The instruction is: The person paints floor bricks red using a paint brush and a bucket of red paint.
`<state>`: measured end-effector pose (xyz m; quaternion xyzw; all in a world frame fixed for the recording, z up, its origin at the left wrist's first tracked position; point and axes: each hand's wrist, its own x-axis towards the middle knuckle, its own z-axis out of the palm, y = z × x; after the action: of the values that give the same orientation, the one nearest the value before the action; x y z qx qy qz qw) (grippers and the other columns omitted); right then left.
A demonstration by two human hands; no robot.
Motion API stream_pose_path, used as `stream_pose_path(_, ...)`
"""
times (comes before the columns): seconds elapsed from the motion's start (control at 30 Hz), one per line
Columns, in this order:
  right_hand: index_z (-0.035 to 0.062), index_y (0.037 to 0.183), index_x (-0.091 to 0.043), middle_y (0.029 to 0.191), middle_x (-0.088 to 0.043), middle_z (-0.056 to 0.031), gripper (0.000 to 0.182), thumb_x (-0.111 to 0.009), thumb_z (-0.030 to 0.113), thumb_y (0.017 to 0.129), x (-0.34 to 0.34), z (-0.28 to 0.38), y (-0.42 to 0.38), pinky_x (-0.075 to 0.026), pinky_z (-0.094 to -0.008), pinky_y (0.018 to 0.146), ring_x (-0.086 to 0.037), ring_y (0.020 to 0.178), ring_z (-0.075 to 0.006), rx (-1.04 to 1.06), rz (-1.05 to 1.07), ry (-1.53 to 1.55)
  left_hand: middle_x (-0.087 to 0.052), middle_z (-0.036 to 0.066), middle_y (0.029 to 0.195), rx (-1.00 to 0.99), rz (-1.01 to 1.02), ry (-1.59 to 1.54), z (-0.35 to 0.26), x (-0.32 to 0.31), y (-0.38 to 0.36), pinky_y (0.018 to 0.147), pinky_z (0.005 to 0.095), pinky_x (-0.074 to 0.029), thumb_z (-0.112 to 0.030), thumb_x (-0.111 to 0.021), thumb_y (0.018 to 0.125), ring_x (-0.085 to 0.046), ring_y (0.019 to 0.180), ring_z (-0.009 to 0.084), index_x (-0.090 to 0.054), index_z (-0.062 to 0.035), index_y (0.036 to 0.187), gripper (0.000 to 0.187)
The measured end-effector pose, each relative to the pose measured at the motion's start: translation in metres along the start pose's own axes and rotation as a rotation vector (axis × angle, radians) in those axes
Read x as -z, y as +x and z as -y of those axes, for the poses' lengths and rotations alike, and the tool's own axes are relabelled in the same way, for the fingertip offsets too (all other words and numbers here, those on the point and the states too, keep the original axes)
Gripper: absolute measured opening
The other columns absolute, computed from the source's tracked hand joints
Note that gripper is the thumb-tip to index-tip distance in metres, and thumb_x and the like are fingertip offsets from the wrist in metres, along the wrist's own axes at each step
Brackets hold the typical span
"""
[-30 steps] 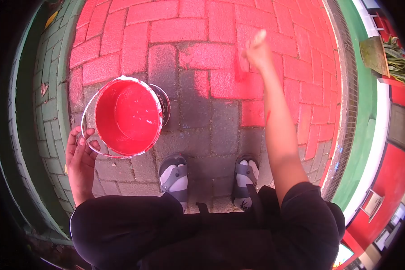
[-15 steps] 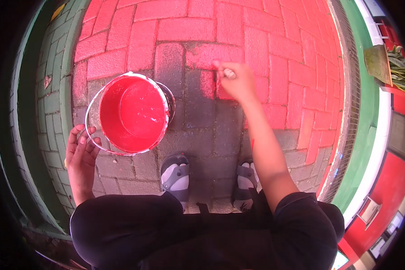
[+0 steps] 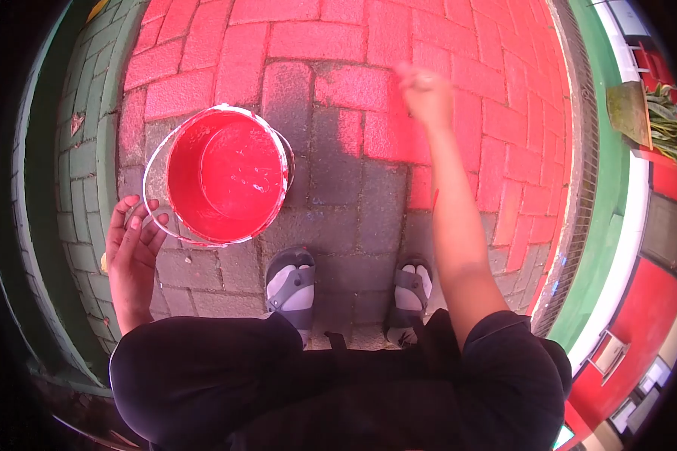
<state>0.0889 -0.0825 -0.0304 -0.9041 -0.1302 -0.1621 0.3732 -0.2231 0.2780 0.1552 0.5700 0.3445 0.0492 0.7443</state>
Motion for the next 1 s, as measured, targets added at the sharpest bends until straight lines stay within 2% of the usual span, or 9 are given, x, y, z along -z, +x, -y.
stream_pose_path(0.07, 0.0021, 0.069, -0.058, 0.064, -0.061, -0.0139, 0.013, -0.064, 0.006, 0.079, -0.004, 0.009, -0.007, -0.047, -0.0316, 0.058, -0.061, 0.062, -0.0146, 0.197, 0.213, -0.039, -0.058, 0.015, 0.122, 0.001, 0.008, -0.003, 0.0, 0.0, 0.001, 0.094, 0.0316, -0.049, -0.016, -0.054, 0.097, -0.062, 0.106, 0.0212, -0.042, -0.0037, 0.131, 0.038)
stream_pose_path(0.2, 0.0029, 0.066, -0.056, 0.065, -0.063, -0.0044, 0.022, -0.058, 0.008, 0.087, 0.013, 0.031, 0.005, -0.046, -0.0315, 0.055, -0.059, 0.063, -0.0128, -0.094, 0.568, 0.338, -0.058, 0.015, 0.123, 0.002, 0.012, 0.011, -0.002, 0.002, 0.002, 0.095, 0.0317, -0.049, -0.017, -0.054, 0.097, -0.062, 0.107, 0.0218, -0.042, -0.0029, 0.131, 0.039)
stream_pose_path(0.27, 0.0039, 0.063, -0.052, 0.064, -0.06, -0.0012, 0.026, -0.061, 0.011, 0.087, 0.008, 0.011, 0.026, -0.045, -0.03, 0.052, -0.057, 0.061, -0.0121, -0.546, 0.304, 0.291, -0.058, 0.015, 0.123, 0.005, 0.009, 0.018, -0.002, 0.002, 0.004, 0.095, 0.032, -0.048, -0.018, -0.054, 0.097, -0.063, 0.107, 0.0221, -0.042, -0.0026, 0.131, 0.04)
stream_pose_path(0.33, 0.0055, 0.066, -0.053, 0.064, -0.057, 0.0006, 0.022, -0.066, 0.012, 0.083, -0.025, -0.079, 0.047, -0.046, -0.0296, 0.053, -0.055, 0.062, -0.0112, -0.339, -0.016, 0.127, -0.058, 0.016, 0.122, -0.009, -0.001, 0.045, -0.001, 0.002, 0.003, 0.097, 0.0331, -0.048, -0.02, -0.054, 0.097, -0.062, 0.107, 0.0228, -0.041, -0.0021, 0.132, 0.042)
stream_pose_path(0.4, 0.0065, 0.072, -0.055, 0.066, -0.058, 0.0005, 0.015, -0.067, 0.011, 0.081, -0.004, -0.033, 0.046, -0.048, -0.0294, 0.054, -0.059, 0.066, -0.0108, -0.092, -0.042, -0.086, -0.053, 0.016, 0.131, 0.004, 0.017, 0.087, 0.002, 0.011, 0.005, 0.1, 0.0309, -0.046, -0.02, -0.052, 0.098, -0.059, 0.113, 0.0211, -0.037, 0.0002, 0.138, 0.047)
stream_pose_path(0.6, 0.0061, 0.073, -0.048, 0.11, -0.067, -0.0189, 0.02, -0.063, -0.004, 0.082, 0.022, 0.035, 0.052, -0.056, -0.032, 0.084, -0.065, 0.108, -0.029, -0.729, 0.671, 0.123, -0.055, 0.02, 0.13, -0.034, 0.03, 0.132, 0.012, 0.018, 0.008, 0.102, 0.0346, -0.046, -0.021, -0.051, 0.098, -0.061, 0.114, 0.0255, -0.039, 0.0041, 0.138, 0.048)
stream_pose_path(0.67, 0.0045, 0.083, -0.048, 0.103, -0.069, -0.0189, 0.014, -0.062, 0.001, 0.085, 0.013, 0.014, 0.042, -0.056, -0.0335, 0.087, -0.069, 0.101, -0.0298, -0.633, 0.667, 0.253, -0.055, 0.021, 0.131, -0.04, 0.034, 0.127, 0.011, 0.017, 0.008, 0.102, 0.0336, -0.046, -0.02, -0.05, 0.098, -0.061, 0.114, 0.0256, -0.04, 0.0038, 0.137, 0.047)
stream_pose_path(0.73, 0.0121, 0.07, -0.05, 0.068, -0.056, 0.0021, 0.021, -0.069, 0.006, 0.075, -0.007, 0.0, 0.038, -0.05, -0.0256, 0.057, -0.057, 0.065, -0.0097, -0.19, 0.078, 0.248, -0.055, 0.021, 0.131, -0.054, 0.02, 0.144, 0.009, 0.015, 0.007, 0.102, 0.0333, -0.046, -0.02, -0.049, 0.098, -0.061, 0.114, 0.0256, -0.041, 0.0035, 0.137, 0.046)
stream_pose_path(1.0, 0.0107, 0.065, -0.046, 0.067, -0.052, 0.0029, 0.026, -0.069, 0.002, 0.073, 0.009, 0.007, 0.031, -0.048, -0.0264, 0.057, -0.056, 0.065, -0.0101, -0.638, 0.576, 0.301, -0.055, 0.021, 0.131, -0.05, -0.005, 0.165, 0.011, 0.015, 0.008, 0.102, 0.0332, -0.046, -0.021, -0.049, 0.098, -0.06, 0.115, 0.0258, -0.041, 0.0028, 0.136, 0.046)
